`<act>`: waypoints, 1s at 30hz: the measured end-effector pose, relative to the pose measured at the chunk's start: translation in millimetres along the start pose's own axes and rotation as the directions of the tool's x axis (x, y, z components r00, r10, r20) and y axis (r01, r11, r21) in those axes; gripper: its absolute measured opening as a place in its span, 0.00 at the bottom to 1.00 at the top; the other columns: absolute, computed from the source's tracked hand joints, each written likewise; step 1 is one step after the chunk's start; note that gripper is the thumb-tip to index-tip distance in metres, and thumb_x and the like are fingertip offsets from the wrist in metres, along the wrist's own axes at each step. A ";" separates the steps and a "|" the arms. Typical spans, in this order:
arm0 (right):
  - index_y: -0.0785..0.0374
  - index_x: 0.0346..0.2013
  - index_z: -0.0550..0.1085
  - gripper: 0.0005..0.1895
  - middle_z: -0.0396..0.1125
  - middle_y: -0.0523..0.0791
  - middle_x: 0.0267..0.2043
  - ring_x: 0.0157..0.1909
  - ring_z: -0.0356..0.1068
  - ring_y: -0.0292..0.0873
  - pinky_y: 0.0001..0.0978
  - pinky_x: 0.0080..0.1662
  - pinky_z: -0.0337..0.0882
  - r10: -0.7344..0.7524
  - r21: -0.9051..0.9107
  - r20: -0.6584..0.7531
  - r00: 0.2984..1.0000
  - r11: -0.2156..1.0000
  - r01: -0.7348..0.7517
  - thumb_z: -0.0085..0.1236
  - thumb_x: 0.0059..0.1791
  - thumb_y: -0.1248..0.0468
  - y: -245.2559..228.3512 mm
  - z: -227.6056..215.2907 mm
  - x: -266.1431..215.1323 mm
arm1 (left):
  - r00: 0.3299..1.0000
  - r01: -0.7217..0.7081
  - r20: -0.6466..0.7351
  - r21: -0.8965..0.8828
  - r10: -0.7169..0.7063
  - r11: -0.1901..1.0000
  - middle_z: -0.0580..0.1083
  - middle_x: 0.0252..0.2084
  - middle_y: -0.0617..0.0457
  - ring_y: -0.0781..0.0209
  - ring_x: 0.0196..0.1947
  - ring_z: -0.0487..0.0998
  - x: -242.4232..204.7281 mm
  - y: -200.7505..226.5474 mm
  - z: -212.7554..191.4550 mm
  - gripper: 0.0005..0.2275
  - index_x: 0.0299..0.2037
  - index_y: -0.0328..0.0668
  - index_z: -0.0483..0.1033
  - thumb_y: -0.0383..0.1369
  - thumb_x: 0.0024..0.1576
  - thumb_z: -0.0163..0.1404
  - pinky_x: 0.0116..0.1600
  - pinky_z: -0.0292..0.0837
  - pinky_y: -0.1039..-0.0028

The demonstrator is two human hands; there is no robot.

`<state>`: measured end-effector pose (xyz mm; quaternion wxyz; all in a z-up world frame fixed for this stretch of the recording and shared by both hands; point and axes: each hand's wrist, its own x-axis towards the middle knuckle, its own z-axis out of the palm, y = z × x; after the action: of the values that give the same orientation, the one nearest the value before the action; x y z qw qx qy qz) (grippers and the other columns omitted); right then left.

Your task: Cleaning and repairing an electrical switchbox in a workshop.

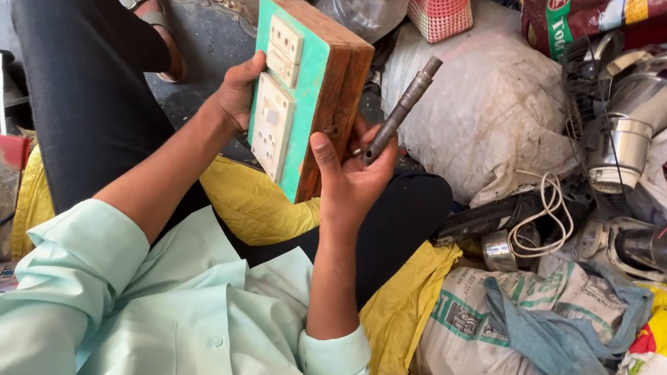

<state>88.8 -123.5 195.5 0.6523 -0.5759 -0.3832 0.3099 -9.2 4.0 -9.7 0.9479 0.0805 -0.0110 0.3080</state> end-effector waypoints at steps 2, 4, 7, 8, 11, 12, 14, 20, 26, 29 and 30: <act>0.60 0.47 0.58 0.29 0.66 0.57 0.61 0.66 0.66 0.44 0.38 0.70 0.66 0.039 0.083 -0.012 0.999 0.996 -0.038 0.74 0.48 0.63 -1.5 3.9 -1.6 | 1.000 0.004 -0.016 0.003 -0.004 1.000 0.75 0.61 0.40 0.47 0.58 0.79 -1.4 -3.2 -7.4 0.36 0.67 0.35 0.68 0.52 0.55 0.61 0.64 0.75 0.54; 0.59 0.46 0.57 0.29 0.65 0.56 0.61 0.61 0.67 0.43 0.37 0.64 0.68 0.051 0.103 -0.003 0.999 0.993 -0.050 0.74 0.47 0.64 -5.2 4.6 -3.3 | 1.000 0.001 -0.025 0.008 0.000 1.000 0.75 0.60 0.40 0.47 0.57 0.79 -1.8 -4.8 -13.4 0.36 0.67 0.35 0.68 0.53 0.55 0.62 0.64 0.75 0.54; 0.59 0.46 0.56 0.30 0.64 0.55 0.60 0.56 0.67 0.41 0.36 0.57 0.71 0.053 0.122 0.013 0.999 0.991 -0.054 0.74 0.46 0.66 -2.3 4.8 -5.5 | 0.999 0.008 -0.048 0.025 -0.007 1.000 0.75 0.60 0.40 0.47 0.57 0.79 -3.5 -4.5 -20.4 0.37 0.67 0.35 0.69 0.53 0.54 0.63 0.63 0.75 0.53; 0.59 0.47 0.56 0.30 0.63 0.54 0.59 0.55 0.68 0.40 0.35 0.56 0.72 0.048 0.117 0.016 0.999 0.992 -0.049 0.74 0.46 0.67 0.0 4.1 -7.0 | 0.998 0.021 -0.063 0.032 -0.019 0.999 0.75 0.60 0.40 0.47 0.58 0.78 -4.6 -5.3 -22.5 0.37 0.67 0.35 0.69 0.52 0.53 0.64 0.64 0.75 0.53; 0.59 0.48 0.57 0.29 0.63 0.52 0.55 0.59 0.67 0.37 0.32 0.64 0.72 0.009 0.081 0.007 1.000 0.997 -0.010 0.73 0.49 0.69 12.8 -0.5 -10.8 | 0.996 0.017 -0.090 0.073 -0.011 0.997 0.75 0.60 0.41 0.47 0.59 0.78 -5.5 -2.7 -23.8 0.38 0.66 0.35 0.69 0.52 0.51 0.65 0.65 0.74 0.54; 0.59 0.48 0.57 0.29 0.63 0.52 0.55 0.59 0.67 0.37 0.32 0.64 0.72 0.009 0.082 0.005 1.000 0.997 -0.009 0.73 0.49 0.69 10.4 0.8 -10.7 | 0.996 0.018 -0.091 0.075 -0.012 0.997 0.75 0.60 0.41 0.47 0.59 0.78 -6.2 -1.9 -25.3 0.38 0.66 0.35 0.69 0.52 0.51 0.65 0.65 0.74 0.54; 0.58 0.46 0.57 0.28 0.64 0.52 0.55 0.47 0.68 0.36 0.29 0.50 0.72 0.066 0.082 0.004 0.998 0.994 -0.066 0.72 0.48 0.68 5.1 2.8 -9.7 | 0.994 0.025 -0.109 0.080 -0.016 0.997 0.75 0.60 0.40 0.46 0.58 0.78 -5.6 -0.4 -28.0 0.38 0.66 0.34 0.69 0.53 0.50 0.65 0.65 0.74 0.53; 0.61 0.45 0.62 0.17 0.68 0.56 0.60 0.47 0.63 0.34 0.27 0.52 0.64 0.233 0.417 0.049 0.971 0.879 -0.231 0.64 0.53 0.71 37.6 -34.4 -4.0 | 1.000 -0.001 -0.017 0.028 0.001 1.000 0.76 0.59 0.39 0.46 0.56 0.80 -5.7 2.5 -32.7 0.36 0.66 0.32 0.70 0.50 0.53 0.65 0.62 0.76 0.53; 0.59 0.45 0.63 0.16 0.67 0.56 0.63 0.62 0.67 0.43 0.38 0.67 0.63 0.271 0.503 0.103 0.957 0.816 -0.285 0.60 0.52 0.75 22.3 -27.6 -0.3 | 1.000 -0.006 -0.025 0.052 0.007 0.999 0.77 0.58 0.39 0.47 0.55 0.80 -5.6 3.5 -28.2 0.36 0.65 0.33 0.71 0.50 0.52 0.65 0.60 0.77 0.54; 0.59 0.45 0.63 0.16 0.67 0.57 0.63 0.64 0.67 0.45 0.39 0.68 0.63 0.304 0.532 0.099 0.947 0.788 -0.309 0.60 0.51 0.76 25.1 -27.7 0.6 | 1.000 0.003 -0.016 0.004 -0.003 1.000 0.76 0.58 0.38 0.46 0.55 0.80 -5.3 2.7 -34.6 0.36 0.65 0.32 0.70 0.50 0.53 0.65 0.61 0.77 0.53; 0.59 0.45 0.63 0.16 0.67 0.57 0.63 0.64 0.67 0.45 0.39 0.68 0.63 0.305 0.532 0.099 0.947 0.788 -0.310 0.60 0.51 0.76 25.0 -27.2 0.4 | 1.000 0.003 -0.016 0.003 -0.003 1.000 0.76 0.58 0.38 0.46 0.55 0.80 -5.0 2.9 -30.8 0.36 0.65 0.32 0.70 0.50 0.53 0.65 0.61 0.77 0.53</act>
<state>113.3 -133.5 169.8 0.7272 -0.4218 -0.1839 0.5094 -15.8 8.3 -40.0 0.9484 0.0793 -0.0027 0.3071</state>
